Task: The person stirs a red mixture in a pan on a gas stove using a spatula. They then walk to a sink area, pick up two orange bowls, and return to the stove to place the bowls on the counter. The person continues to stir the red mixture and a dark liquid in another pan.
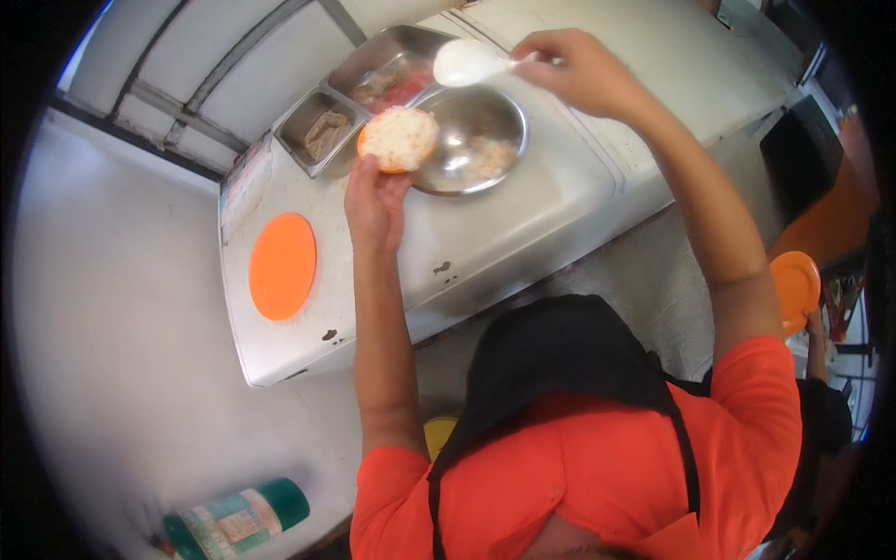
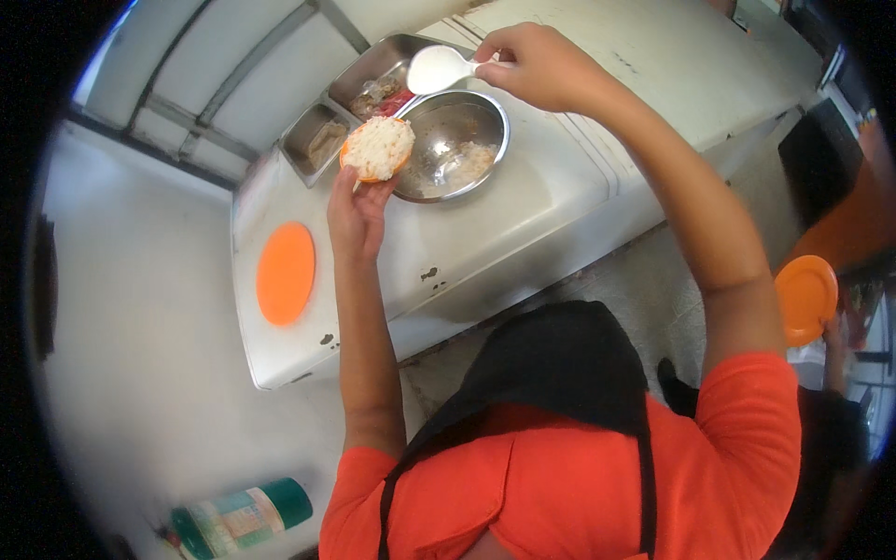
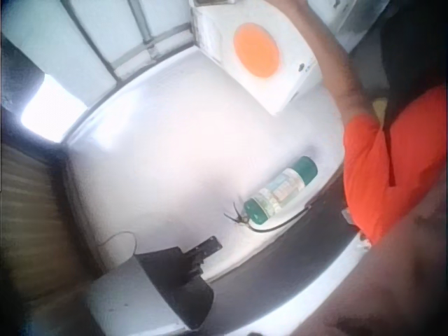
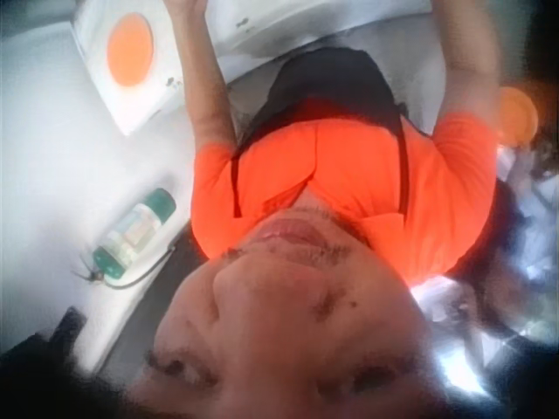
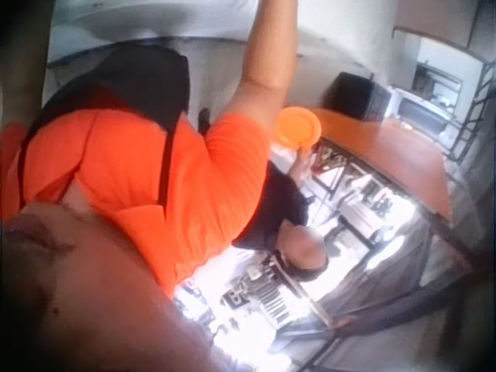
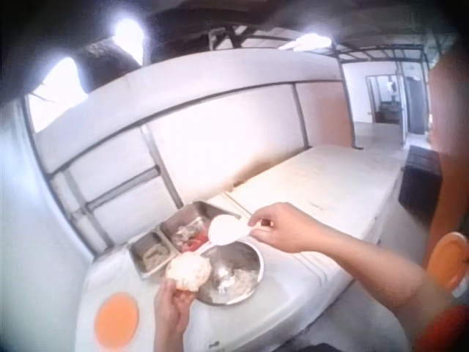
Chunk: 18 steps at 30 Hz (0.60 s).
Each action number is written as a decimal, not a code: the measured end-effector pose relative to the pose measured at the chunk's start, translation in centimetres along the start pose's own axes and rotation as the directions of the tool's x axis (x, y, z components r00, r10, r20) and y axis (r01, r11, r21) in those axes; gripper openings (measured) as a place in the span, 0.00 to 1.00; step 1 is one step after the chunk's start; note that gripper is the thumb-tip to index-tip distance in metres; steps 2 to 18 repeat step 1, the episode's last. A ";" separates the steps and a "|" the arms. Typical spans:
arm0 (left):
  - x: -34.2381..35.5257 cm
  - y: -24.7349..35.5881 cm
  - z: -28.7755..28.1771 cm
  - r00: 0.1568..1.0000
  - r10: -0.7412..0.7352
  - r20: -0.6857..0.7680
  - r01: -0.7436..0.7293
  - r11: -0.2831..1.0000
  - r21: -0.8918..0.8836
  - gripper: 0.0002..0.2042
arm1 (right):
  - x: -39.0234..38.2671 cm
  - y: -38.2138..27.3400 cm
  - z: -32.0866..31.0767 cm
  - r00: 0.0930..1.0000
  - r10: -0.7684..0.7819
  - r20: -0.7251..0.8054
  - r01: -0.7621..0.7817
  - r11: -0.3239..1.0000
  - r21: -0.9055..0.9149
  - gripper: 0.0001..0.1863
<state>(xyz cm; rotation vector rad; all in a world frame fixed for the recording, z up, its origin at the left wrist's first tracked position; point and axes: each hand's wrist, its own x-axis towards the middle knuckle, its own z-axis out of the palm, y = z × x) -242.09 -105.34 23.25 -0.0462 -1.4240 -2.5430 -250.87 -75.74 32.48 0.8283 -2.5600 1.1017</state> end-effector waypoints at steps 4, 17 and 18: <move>-0.2 0.1 -0.3 1.000 0.011 -0.012 -0.011 1.000 -0.010 0.20 | -0.5 -1.5 -0.2 0.989 0.128 0.073 -0.139 0.974 0.177 0.15; -0.2 0.1 -0.3 1.000 0.011 -0.012 -0.011 1.000 -0.010 0.20 | -0.5 -1.5 -0.2 0.989 0.128 0.073 -0.139 0.974 0.177 0.15; -0.2 0.1 -0.3 1.000 0.011 -0.012 -0.011 1.000 -0.010 0.20 | -0.5 -1.5 -0.2 0.989 0.128 0.073 -0.139 0.974 0.177 0.15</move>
